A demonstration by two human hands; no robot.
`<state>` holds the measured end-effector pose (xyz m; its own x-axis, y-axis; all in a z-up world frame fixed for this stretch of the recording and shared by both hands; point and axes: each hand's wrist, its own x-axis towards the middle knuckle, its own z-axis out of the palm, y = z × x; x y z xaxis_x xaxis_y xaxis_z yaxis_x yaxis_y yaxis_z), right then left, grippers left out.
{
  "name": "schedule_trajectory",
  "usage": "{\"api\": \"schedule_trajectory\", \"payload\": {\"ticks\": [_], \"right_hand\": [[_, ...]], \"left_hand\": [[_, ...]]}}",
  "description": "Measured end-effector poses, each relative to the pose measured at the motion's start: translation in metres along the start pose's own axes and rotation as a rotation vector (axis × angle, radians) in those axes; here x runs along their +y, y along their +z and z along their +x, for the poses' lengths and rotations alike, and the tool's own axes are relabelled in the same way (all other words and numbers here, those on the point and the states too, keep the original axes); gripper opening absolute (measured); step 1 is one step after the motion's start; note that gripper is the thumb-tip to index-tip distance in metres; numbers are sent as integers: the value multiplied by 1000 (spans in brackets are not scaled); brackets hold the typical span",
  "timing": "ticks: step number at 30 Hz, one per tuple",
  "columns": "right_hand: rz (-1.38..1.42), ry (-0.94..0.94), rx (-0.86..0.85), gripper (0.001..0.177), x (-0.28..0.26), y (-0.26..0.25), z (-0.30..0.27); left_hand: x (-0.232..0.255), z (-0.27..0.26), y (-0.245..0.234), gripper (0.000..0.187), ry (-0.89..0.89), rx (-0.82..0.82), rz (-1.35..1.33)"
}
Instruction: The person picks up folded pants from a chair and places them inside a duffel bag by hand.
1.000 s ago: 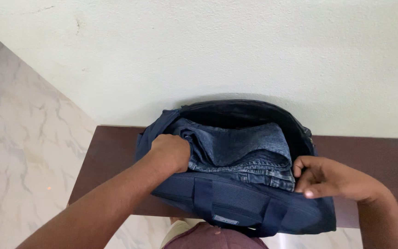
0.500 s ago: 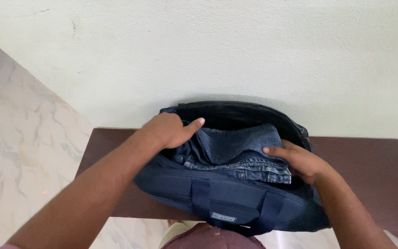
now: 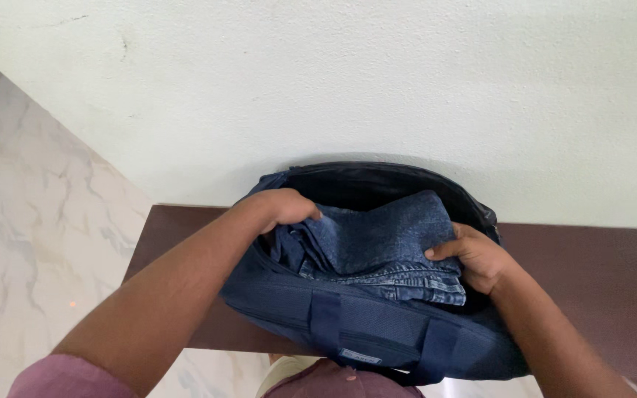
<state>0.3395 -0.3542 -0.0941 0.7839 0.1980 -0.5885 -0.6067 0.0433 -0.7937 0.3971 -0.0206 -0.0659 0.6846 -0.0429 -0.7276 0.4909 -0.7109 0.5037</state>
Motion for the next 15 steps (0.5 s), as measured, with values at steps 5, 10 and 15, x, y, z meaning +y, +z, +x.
{"api": "schedule_trajectory", "payload": {"ticks": [5,10,15], "right_hand": [[-33,-50,31,50,-3,7,-2],[-12,-76,98,63,5,14,7],[-274,57,18,65,6,6,20]], "left_hand": [[-10,32,10,35,314,193,30],[-24,29,7,23,440,389,52],[-35,38,17,20,524,442,169]]}}
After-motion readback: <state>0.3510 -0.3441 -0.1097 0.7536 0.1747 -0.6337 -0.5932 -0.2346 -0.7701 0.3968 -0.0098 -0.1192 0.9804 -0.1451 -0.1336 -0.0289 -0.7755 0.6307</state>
